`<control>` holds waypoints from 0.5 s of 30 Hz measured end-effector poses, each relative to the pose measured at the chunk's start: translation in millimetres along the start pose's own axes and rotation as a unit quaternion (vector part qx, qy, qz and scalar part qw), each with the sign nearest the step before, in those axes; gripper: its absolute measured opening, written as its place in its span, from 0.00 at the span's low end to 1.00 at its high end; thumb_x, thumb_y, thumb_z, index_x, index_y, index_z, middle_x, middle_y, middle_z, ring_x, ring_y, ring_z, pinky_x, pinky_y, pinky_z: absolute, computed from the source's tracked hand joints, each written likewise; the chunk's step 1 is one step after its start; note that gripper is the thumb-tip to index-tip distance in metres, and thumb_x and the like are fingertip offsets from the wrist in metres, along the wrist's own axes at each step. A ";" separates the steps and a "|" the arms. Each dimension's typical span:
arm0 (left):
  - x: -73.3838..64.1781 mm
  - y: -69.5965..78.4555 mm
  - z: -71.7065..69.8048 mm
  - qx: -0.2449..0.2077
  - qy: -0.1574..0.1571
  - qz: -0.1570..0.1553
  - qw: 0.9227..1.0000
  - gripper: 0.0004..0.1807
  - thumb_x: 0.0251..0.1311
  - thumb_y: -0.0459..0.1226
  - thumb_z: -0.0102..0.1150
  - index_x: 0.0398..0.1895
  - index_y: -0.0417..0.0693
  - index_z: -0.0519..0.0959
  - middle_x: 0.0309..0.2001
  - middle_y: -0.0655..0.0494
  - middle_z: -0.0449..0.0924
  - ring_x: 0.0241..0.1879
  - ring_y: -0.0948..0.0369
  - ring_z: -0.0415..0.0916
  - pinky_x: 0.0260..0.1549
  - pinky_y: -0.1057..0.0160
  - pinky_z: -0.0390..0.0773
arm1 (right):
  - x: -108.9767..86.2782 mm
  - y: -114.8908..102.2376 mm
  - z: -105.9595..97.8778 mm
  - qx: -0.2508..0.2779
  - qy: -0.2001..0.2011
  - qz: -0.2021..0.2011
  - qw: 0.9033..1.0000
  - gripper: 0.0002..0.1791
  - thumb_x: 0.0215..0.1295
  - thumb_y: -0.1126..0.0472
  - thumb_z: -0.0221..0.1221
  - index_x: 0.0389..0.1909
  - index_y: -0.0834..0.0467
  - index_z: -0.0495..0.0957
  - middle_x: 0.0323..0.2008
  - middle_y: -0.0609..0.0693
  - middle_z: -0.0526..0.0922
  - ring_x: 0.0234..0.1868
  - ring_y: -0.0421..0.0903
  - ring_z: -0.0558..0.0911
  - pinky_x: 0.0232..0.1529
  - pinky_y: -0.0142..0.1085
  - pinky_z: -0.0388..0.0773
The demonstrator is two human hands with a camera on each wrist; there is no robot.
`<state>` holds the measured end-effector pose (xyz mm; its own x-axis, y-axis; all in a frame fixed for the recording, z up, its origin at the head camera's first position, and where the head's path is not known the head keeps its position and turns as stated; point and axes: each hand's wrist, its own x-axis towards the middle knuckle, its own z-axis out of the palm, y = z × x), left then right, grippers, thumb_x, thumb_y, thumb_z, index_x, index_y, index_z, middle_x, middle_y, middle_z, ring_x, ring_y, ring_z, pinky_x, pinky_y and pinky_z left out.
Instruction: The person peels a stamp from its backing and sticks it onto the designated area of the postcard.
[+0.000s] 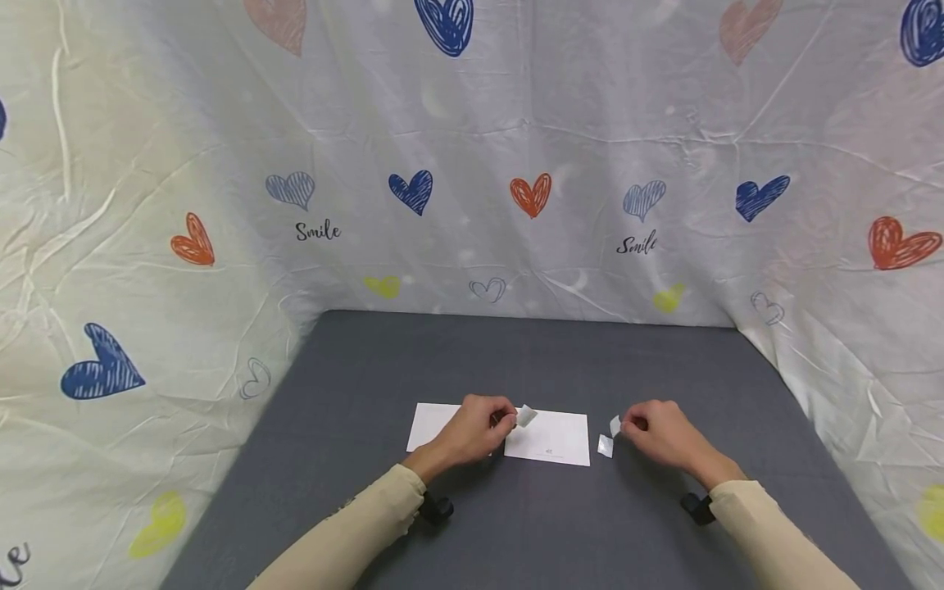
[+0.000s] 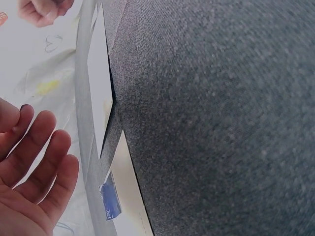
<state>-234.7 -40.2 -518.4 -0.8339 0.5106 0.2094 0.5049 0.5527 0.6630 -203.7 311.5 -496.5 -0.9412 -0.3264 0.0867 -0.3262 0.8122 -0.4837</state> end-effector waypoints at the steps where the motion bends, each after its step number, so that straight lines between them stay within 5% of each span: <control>1: -0.2 -0.1 0.4 -0.001 -0.001 0.000 1.000 0.07 0.75 0.34 0.61 0.44 0.45 0.89 0.35 0.56 0.87 0.32 0.68 0.75 0.35 0.70 0.76 | -3.2 2.6 0.4 0.000 -0.006 0.008 1.000 0.08 0.74 0.63 0.63 0.35 0.51 0.90 0.24 0.37 0.79 0.23 0.33 0.71 0.29 0.32 0.70; 8: -0.8 -0.6 2.6 0.005 -0.002 -0.002 1.000 0.08 0.77 0.35 0.60 0.46 0.45 0.89 0.37 0.56 0.88 0.33 0.69 0.75 0.36 0.71 0.77 | -19.8 16.2 6.2 -0.006 -0.029 0.045 0.999 0.11 0.72 0.63 0.62 0.29 0.50 0.87 0.20 0.37 0.74 0.21 0.34 0.69 0.29 0.32 0.67; 15: 0.5 0.1 3.9 0.006 -0.006 -0.011 1.000 0.09 0.77 0.36 0.60 0.46 0.45 0.89 0.38 0.56 0.88 0.33 0.68 0.75 0.36 0.71 0.77 | -24.3 21.2 10.8 -0.040 -0.011 0.098 0.994 0.16 0.71 0.62 0.63 0.20 0.52 0.80 0.17 0.40 0.72 0.21 0.40 0.70 0.26 0.36 0.66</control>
<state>-234.2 -37.3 -521.0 -0.8420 0.5059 0.1873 0.4896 0.5709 0.6590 -186.9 331.4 -518.2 -0.9855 -0.1684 -0.0209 -0.1444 0.8970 -0.4177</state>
